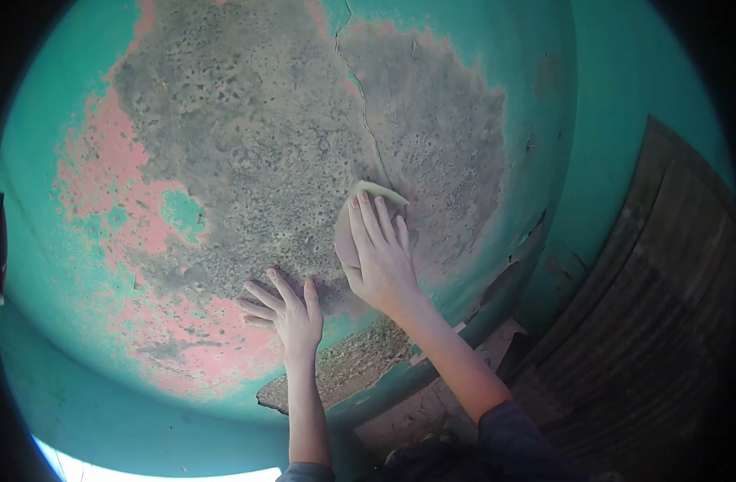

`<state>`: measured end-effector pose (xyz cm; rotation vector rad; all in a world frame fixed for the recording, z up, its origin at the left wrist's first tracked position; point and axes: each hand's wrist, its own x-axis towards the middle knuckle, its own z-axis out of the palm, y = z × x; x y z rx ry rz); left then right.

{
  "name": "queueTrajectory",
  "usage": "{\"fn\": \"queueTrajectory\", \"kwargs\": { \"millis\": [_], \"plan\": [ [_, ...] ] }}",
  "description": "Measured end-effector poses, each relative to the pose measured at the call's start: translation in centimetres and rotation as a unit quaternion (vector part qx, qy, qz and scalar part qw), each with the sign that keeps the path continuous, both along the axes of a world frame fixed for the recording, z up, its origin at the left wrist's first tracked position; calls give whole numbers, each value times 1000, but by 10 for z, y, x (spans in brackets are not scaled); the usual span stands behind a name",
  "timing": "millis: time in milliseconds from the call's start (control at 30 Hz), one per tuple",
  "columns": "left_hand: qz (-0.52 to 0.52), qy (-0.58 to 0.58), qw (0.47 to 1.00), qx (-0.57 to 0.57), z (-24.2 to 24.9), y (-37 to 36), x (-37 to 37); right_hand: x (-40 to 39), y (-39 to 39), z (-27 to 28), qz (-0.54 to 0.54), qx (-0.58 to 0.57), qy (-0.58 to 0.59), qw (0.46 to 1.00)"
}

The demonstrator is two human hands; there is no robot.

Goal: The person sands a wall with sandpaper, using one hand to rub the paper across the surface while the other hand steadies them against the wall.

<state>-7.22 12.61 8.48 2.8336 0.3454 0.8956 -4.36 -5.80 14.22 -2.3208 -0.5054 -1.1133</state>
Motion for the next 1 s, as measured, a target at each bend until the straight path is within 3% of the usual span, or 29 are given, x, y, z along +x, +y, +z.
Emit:
{"fn": "queueTrajectory", "kwargs": {
  "millis": [67,167,267,333,367,433,533,633,733,833,867,933,1000],
  "plan": [
    [14,-24,999,20,-3,1,3,2,-1,1,9,12,2,1000],
    [6,-14,1000,7,1,0,0,1,12,-45,24,16,-1,1000],
    [3,10,1000,8,3,1,-1,-16,40,-127,40,33,88,995],
    [3,5,1000,2,1,0,-1,-28,48,-138,10,-13,147,989],
    [2,-9,1000,11,-1,1,1,-22,45,-139,16,-22,150,988],
    [-2,-8,1000,3,2,0,0,-7,40,-84,40,28,31,998],
    [-6,-20,1000,23,-1,3,0,8,27,-41,56,43,-6,997],
    [-8,-17,999,36,-4,5,-3,0,37,-81,57,41,16,997],
    [-13,-33,998,50,-13,9,-5,-19,62,-172,28,21,84,996],
    [-14,-17,999,47,-19,12,-1,-24,62,-163,15,41,100,994],
    [-23,-61,997,50,-24,13,0,-17,59,-156,13,42,101,994],
    [-37,-102,993,50,-33,12,-1,2,45,-110,35,103,22,994],
    [-24,-92,994,52,-35,12,-1,10,38,-100,35,115,0,993]
  ]
}}
